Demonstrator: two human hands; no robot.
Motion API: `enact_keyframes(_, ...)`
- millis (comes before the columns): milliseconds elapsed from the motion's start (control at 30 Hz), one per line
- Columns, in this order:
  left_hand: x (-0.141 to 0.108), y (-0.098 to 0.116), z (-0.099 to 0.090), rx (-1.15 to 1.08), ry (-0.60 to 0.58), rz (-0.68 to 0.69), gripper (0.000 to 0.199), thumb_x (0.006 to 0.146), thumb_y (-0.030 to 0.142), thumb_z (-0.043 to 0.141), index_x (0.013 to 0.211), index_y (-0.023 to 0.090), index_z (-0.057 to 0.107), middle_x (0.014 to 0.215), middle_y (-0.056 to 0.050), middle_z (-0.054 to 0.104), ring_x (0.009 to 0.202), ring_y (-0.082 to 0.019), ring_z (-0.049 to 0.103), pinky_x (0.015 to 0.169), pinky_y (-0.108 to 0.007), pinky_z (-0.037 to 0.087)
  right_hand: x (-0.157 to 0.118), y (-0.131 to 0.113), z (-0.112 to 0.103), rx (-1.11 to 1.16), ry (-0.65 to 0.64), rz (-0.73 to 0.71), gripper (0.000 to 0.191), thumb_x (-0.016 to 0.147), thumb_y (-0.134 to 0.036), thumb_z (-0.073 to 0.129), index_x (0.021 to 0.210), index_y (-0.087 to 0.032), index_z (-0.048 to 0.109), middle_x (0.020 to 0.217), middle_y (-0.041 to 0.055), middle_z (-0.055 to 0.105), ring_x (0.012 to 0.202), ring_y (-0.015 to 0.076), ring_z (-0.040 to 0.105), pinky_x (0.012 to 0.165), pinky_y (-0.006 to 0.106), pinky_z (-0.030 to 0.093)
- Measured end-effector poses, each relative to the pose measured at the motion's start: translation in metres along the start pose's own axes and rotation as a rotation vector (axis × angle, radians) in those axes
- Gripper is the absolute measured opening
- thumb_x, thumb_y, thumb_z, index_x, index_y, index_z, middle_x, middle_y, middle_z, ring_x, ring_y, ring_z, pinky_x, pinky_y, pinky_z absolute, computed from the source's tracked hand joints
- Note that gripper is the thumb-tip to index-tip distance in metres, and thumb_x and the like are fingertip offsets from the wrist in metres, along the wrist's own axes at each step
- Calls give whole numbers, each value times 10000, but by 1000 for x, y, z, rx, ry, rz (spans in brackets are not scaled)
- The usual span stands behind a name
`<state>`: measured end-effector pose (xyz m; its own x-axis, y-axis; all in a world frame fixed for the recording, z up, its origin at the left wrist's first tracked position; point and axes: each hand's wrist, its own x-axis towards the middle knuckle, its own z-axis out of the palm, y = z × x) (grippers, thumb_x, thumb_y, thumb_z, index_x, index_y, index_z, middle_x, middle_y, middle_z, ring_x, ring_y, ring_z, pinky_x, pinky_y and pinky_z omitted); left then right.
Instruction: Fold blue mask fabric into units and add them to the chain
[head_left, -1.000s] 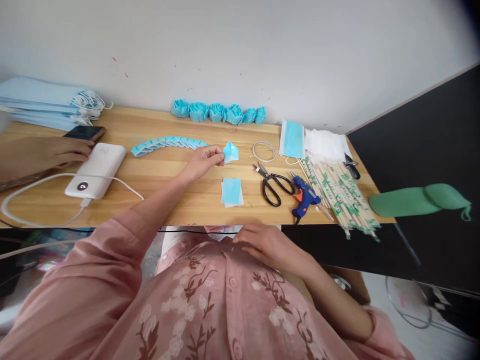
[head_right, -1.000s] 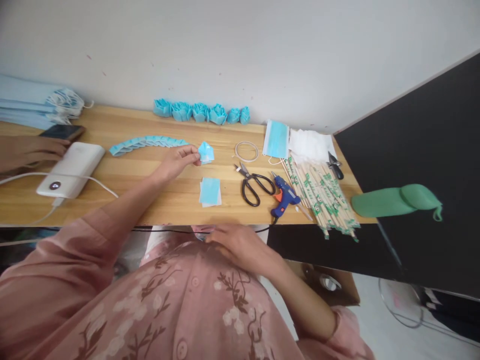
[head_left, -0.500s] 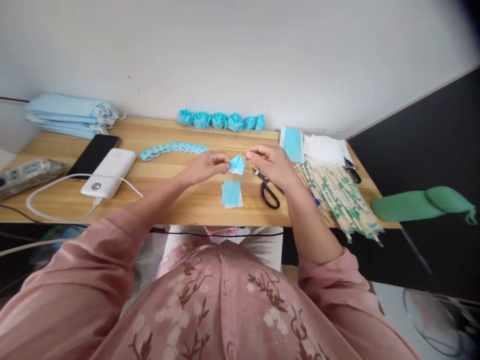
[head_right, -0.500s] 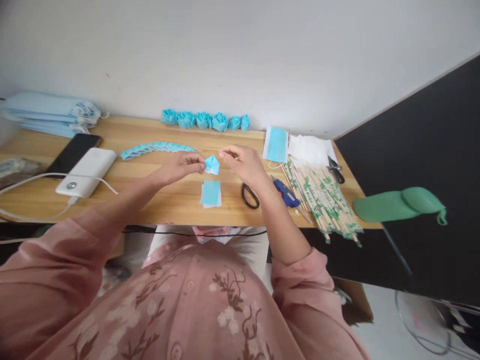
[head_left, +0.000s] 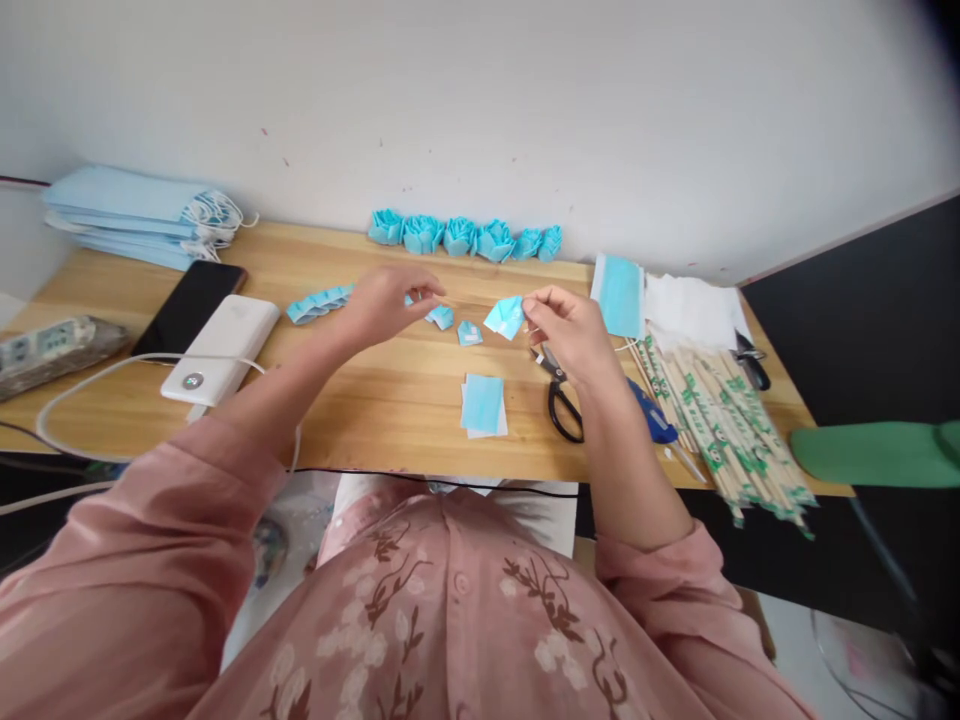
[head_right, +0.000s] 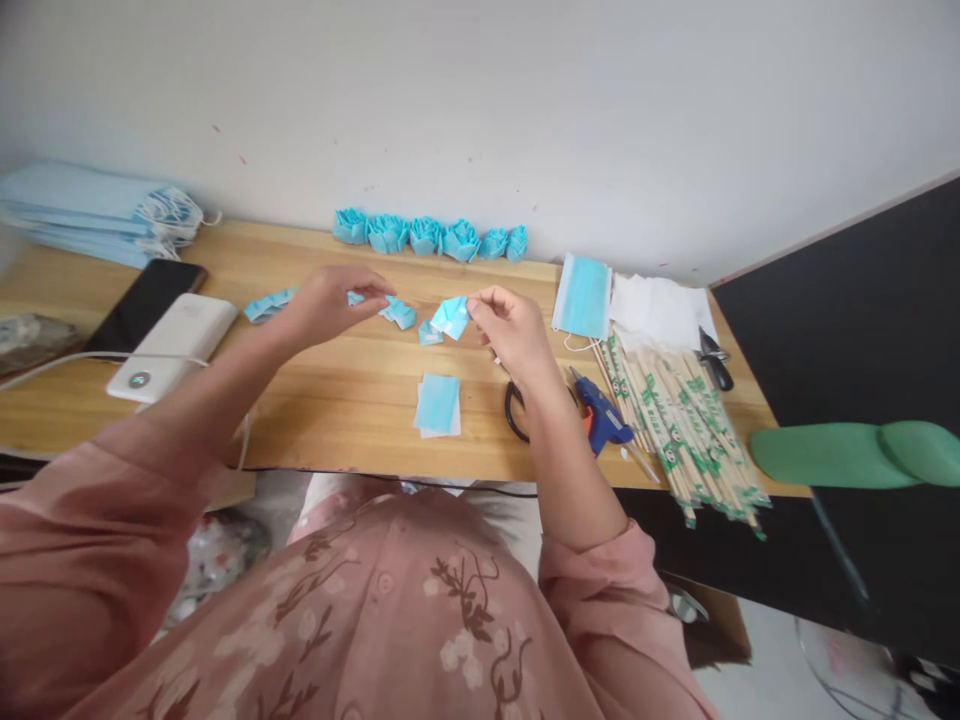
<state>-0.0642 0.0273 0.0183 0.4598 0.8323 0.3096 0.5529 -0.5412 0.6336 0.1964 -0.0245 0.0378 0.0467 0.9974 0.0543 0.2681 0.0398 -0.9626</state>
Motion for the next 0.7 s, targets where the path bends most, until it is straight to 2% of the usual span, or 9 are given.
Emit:
enact_keyframes(33,4,-10,-3,94,2,51,214,848,310,614,972,189,739,974,-72,757,911,-213,673,843,-342,503,4,1,2,58,-10,41,149,781,-347,690,756,-202,662,642,-31,576,578,94,518,526,209,460)
enact_keyframes(100,11,-26,-3,201,-71,167,196,809,247,641,973,202,739,1037,-70,757,1001,-233,675,903,-360,492,12,2,8,159,-66,113,155,760,-345,721,743,-205,656,672,-27,596,625,98,554,556,210,508)
enact_keyframes(233,17,-37,14,257,-171,286,224,784,197,664,998,196,730,1131,-91,742,1070,-251,667,941,-376,474,30,9,27,273,-112,171,133,770,-324,727,757,-208,662,747,-19,659,701,98,623,630,211,549)
enact_keyframes(367,19,-33,26,283,-164,267,151,825,221,647,950,177,719,1069,-114,735,1042,-266,661,929,-403,452,40,19,41,336,-61,181,144,801,-314,709,725,-220,631,762,-24,677,730,95,647,671,209,557)
enact_keyframes(533,17,-33,30,295,-120,209,138,848,233,609,938,174,694,985,-104,722,972,-261,646,902,-408,438,40,28,46,370,-34,183,183,811,-319,701,690,-231,596,731,-29,662,713,98,643,676,224,568)
enact_keyframes(633,15,-34,33,317,-80,177,134,837,240,614,931,173,682,992,-106,712,987,-274,631,913,-423,429,39,28,47,370,-30,185,181,800,-333,709,700,-230,599,732,-22,651,694,104,627,595,212,549)
enact_keyframes(700,14,-34,34,319,-69,172,145,848,253,605,949,176,676,1020,-111,708,1013,-280,625,926,-428,429,38,27,49,342,-30,178,189,789,-347,717,704,-226,600,721,-20,631,665,104,601,494,190,490)
